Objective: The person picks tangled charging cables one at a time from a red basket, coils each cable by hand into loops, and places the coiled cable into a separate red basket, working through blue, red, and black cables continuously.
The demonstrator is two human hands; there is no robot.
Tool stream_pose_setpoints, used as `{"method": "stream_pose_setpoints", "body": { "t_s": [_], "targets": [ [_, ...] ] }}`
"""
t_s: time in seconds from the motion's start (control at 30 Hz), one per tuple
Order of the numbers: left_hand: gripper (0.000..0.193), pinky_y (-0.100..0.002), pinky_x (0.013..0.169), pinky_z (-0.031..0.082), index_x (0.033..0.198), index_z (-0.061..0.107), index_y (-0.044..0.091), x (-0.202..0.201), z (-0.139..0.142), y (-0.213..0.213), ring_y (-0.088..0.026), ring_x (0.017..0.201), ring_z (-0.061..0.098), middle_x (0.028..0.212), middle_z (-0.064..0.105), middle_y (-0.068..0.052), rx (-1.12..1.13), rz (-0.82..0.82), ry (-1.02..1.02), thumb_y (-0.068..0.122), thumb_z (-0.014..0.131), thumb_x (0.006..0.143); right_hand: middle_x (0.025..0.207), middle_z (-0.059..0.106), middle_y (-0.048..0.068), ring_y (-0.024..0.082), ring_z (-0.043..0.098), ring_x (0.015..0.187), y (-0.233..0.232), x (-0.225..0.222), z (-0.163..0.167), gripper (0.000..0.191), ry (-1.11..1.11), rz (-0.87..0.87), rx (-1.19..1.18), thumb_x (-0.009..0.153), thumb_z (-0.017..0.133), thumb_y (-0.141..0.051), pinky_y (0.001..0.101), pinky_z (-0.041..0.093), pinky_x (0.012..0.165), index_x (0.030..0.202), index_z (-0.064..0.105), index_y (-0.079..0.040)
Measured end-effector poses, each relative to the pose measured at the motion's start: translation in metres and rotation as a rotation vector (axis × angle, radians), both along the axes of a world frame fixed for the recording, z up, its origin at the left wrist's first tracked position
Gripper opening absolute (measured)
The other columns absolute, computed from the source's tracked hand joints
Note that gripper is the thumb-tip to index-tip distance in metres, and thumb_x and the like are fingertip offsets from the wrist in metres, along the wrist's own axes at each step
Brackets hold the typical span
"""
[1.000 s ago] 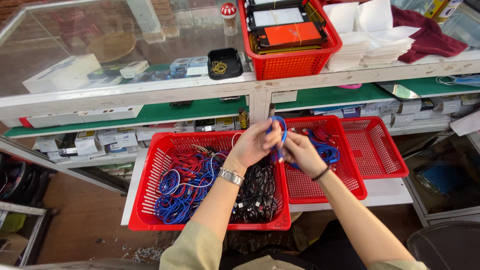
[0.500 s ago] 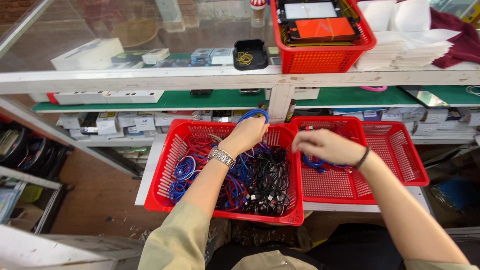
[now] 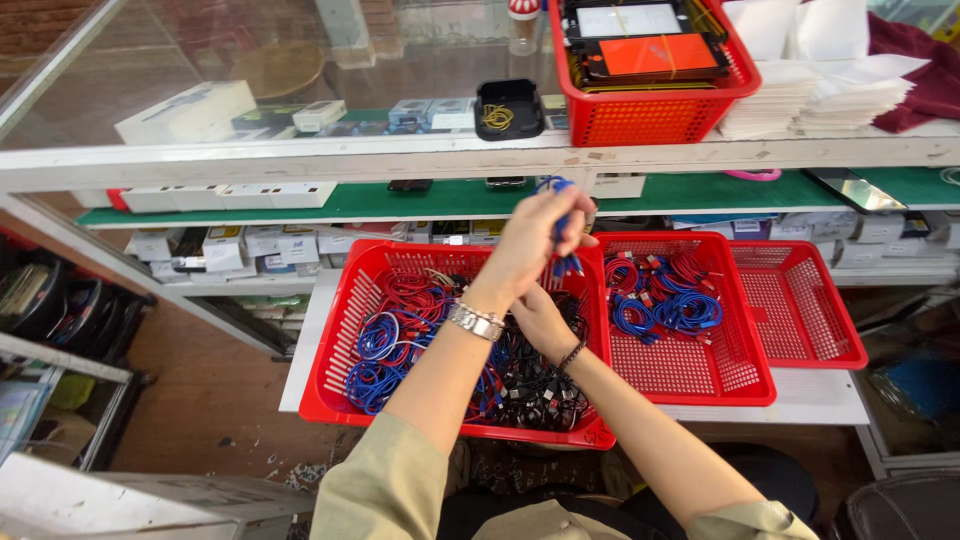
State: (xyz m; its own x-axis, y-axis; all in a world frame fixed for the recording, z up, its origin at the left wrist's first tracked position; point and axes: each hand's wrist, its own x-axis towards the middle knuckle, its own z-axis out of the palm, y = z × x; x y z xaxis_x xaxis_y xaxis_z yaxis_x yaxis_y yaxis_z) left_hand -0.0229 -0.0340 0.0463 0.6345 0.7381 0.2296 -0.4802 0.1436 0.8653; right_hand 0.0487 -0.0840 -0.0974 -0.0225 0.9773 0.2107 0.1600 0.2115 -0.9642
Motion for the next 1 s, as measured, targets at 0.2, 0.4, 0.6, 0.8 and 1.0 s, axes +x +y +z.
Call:
{"method": "stream_pose_setpoints", "body": {
  "t_s": [0.2,0.4,0.6,0.8,1.0],
  "targets": [
    [0.032,-0.034,0.081,0.056,0.103,0.063,0.0,0.001,-0.011,0.006,-0.009,0.055,0.047,0.069,0.052,0.002,-0.131,0.027,-0.062,0.026,0.046,0.112,0.131,0.059,0.006,0.013,0.055,0.122,-0.011,-0.002,0.026,0.044,0.272,0.013,-0.069,0.102,0.053,-0.013,0.0302,0.047,0.102,0.142,0.039,-0.001],
    [0.038,-0.034,0.059,0.048,0.097,0.065,0.0,-0.008,-0.016,0.017,-0.011,0.057,0.056,0.067,0.062,0.0,0.494,0.342,0.58,0.031,0.046,0.109,0.08,0.064,0.01,0.02,0.063,0.069,-0.065,0.01,0.063,0.024,-0.213,0.283,-0.201,0.108,0.047,-0.02,0.0371,0.059,0.071,0.116,0.061,-0.001],
    [0.046,-0.035,0.059,0.053,0.088,0.064,-0.002,-0.027,-0.023,-0.001,-0.014,0.047,0.054,0.055,0.054,0.001,0.27,-0.238,0.838,0.036,0.046,0.107,0.082,0.072,0.007,0.014,0.067,0.073,-0.06,0.146,0.131,0.025,-0.52,0.156,0.018,0.1,0.057,-0.024,0.0312,0.056,0.069,0.106,0.072,-0.006],
    [0.034,-0.034,0.081,0.052,0.098,0.061,0.003,0.02,-0.026,-0.036,-0.013,0.062,0.05,0.069,0.049,0.003,-0.117,-0.499,0.022,0.03,0.047,0.113,0.098,0.072,0.005,0.013,0.065,0.088,-0.06,0.166,0.072,0.023,0.45,0.016,-0.029,0.105,0.059,-0.019,0.0296,0.053,0.08,0.116,0.07,-0.001],
    [0.028,-0.034,0.097,0.053,0.092,0.056,0.008,0.092,-0.062,-0.055,-0.014,0.07,0.053,0.071,0.049,0.002,-0.445,-0.29,-0.263,0.027,0.044,0.109,0.106,0.071,-0.002,0.014,0.066,0.099,-0.087,0.111,-0.018,0.026,1.073,-0.284,-0.34,0.095,0.051,-0.028,0.0346,0.053,0.089,0.112,0.065,-0.014]
  ]
}}
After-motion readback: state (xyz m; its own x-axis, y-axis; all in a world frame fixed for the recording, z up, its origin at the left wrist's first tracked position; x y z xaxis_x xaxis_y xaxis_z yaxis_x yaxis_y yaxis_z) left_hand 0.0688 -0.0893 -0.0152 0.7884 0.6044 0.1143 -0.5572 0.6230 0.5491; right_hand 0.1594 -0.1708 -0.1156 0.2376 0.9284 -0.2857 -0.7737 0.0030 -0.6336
